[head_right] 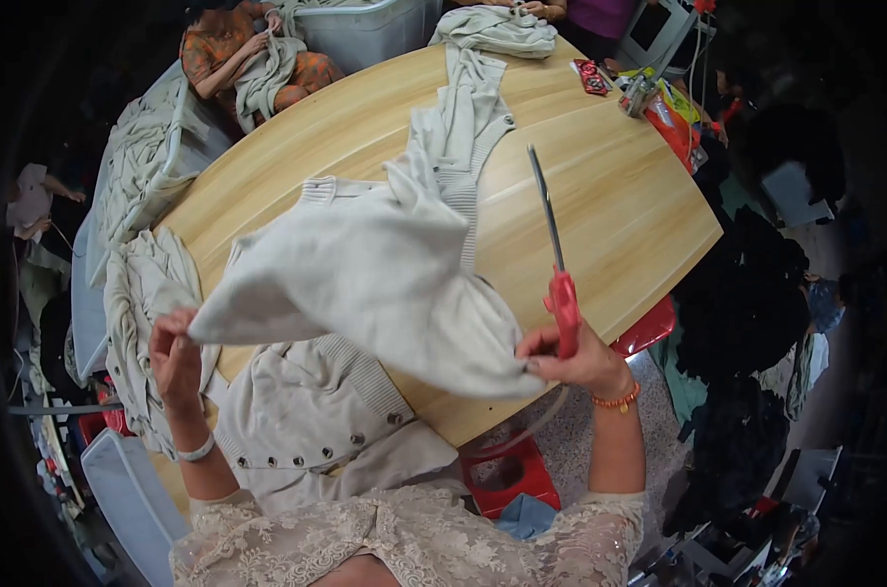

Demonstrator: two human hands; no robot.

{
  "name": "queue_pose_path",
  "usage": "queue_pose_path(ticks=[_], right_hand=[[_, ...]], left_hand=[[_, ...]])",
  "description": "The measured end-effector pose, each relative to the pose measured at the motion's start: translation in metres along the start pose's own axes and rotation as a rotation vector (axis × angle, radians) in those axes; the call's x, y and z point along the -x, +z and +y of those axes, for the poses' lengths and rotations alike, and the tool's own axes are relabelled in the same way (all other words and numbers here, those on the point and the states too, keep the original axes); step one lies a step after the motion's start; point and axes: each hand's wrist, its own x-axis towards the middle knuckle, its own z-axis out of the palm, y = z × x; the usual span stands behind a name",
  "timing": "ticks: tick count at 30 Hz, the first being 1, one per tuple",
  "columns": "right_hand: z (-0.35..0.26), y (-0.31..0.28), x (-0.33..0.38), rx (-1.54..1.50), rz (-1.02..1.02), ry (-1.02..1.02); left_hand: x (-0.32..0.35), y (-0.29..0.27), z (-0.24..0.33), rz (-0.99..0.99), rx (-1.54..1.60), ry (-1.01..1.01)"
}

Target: Trimming loose threads and excess material from white knitted sweaters using a pair of scissors.

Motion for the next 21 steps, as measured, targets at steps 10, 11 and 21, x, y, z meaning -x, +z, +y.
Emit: queue_pose_path(ticks=[10, 11, 21], right_hand=[[0.119, 0.07, -0.033, 0.297, 0.246, 0.344], [0.123, 0.079, -0.049, 0.312, 0.253, 0.293], [0.145, 0.141, -0.155, 0.649, 0.314, 0.19]], left_hand=[[0.114, -0.009, -0.078, -0.058, -1.092, -0.281], [0.11, 0.001, -0.094, -0.057, -0.973, -0.291], [0.113, 0.067, -0.159, -0.614, -1.244, -0.282]])
